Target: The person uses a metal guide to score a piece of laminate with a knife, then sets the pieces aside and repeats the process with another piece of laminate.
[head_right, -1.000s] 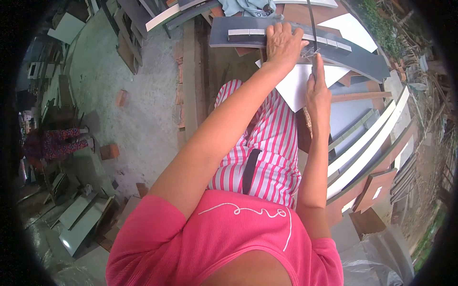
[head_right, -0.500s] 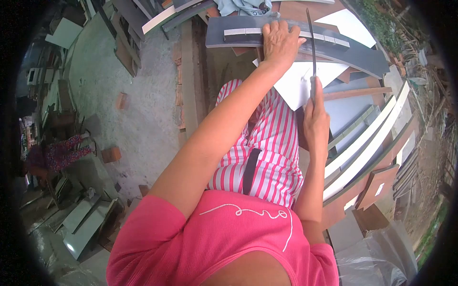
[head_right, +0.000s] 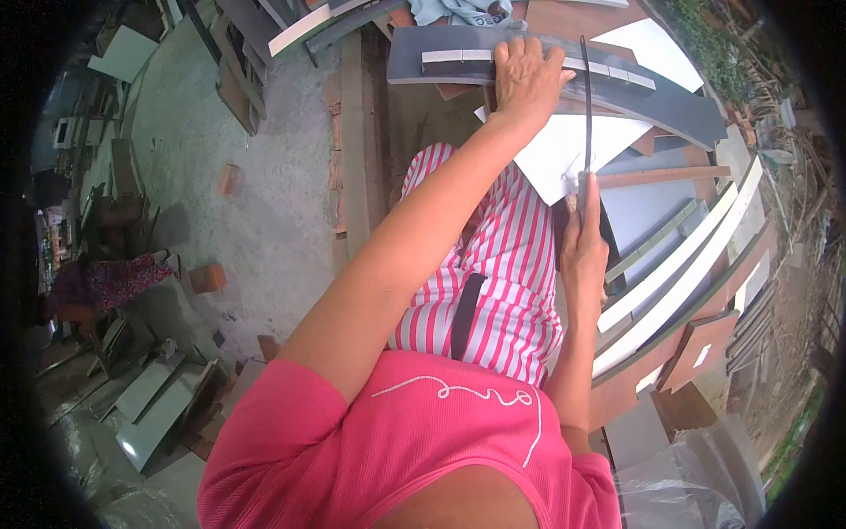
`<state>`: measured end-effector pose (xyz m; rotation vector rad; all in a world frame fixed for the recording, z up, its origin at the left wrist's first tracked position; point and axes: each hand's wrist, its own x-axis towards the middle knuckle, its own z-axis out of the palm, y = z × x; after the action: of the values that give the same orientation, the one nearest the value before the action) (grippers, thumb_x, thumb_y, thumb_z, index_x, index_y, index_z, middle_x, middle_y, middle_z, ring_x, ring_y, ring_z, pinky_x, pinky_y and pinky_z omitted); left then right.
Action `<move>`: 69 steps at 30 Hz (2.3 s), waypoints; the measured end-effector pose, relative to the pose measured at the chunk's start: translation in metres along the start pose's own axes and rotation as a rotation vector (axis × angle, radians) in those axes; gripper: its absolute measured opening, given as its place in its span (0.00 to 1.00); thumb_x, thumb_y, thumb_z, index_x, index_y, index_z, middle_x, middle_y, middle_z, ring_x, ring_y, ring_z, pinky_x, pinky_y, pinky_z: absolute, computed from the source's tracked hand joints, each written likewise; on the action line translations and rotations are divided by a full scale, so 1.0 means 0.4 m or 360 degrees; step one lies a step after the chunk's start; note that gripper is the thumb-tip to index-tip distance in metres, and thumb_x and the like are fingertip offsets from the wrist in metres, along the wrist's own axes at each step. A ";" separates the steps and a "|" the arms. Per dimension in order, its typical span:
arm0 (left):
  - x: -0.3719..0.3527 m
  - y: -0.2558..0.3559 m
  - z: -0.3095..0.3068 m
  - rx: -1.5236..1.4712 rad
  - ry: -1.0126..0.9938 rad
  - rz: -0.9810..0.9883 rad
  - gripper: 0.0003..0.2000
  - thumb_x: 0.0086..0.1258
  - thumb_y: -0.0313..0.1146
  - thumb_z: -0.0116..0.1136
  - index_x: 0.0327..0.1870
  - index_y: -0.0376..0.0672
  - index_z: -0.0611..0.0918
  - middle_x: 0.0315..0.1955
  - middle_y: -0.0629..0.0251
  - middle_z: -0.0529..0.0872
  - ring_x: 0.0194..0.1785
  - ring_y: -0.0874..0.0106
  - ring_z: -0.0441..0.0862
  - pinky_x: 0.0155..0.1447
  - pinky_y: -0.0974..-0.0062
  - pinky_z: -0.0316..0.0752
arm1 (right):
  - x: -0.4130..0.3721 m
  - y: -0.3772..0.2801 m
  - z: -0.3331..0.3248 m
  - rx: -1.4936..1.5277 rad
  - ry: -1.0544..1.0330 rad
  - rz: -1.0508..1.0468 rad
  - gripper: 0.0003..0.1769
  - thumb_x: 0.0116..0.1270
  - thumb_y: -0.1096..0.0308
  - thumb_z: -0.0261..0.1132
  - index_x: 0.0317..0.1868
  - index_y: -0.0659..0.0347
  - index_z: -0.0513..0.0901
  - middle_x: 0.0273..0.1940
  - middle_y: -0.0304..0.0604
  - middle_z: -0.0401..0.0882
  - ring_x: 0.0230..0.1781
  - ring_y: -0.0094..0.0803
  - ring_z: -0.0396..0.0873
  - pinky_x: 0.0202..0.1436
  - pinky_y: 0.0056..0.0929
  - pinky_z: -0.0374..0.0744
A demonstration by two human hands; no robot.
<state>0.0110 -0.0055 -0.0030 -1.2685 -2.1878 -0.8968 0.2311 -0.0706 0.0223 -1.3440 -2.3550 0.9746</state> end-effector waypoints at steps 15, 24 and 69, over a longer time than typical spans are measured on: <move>0.000 0.003 -0.002 -0.0002 -0.0020 -0.0028 0.14 0.60 0.45 0.66 0.36 0.44 0.83 0.34 0.59 0.79 0.44 0.61 0.72 0.52 0.60 0.60 | 0.223 -0.037 0.026 0.0094 0.0172 -0.0379 0.30 0.75 0.68 0.47 0.75 0.37 0.56 0.62 0.58 0.73 0.57 0.58 0.76 0.53 0.49 0.75; -0.005 0.002 0.000 -0.0004 -0.0003 -0.0014 0.14 0.59 0.45 0.67 0.35 0.44 0.83 0.33 0.59 0.78 0.43 0.61 0.72 0.52 0.60 0.60 | -0.024 0.027 0.000 -0.0042 0.0036 0.0008 0.29 0.77 0.62 0.49 0.76 0.37 0.55 0.43 0.65 0.82 0.39 0.51 0.84 0.45 0.48 0.76; 0.026 -0.061 -0.065 -0.0074 -0.0344 -0.0062 0.12 0.63 0.38 0.64 0.46 0.48 0.83 0.39 0.59 0.80 0.48 0.59 0.74 0.54 0.58 0.59 | 0.064 -0.045 -0.050 0.0171 0.0011 0.0064 0.31 0.77 0.67 0.49 0.76 0.35 0.54 0.53 0.62 0.80 0.49 0.51 0.83 0.49 0.46 0.77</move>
<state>-0.0139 -0.0274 0.0142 -1.4072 -2.3776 -0.8652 0.2158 -0.0470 0.0465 -1.3565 -2.2442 1.0899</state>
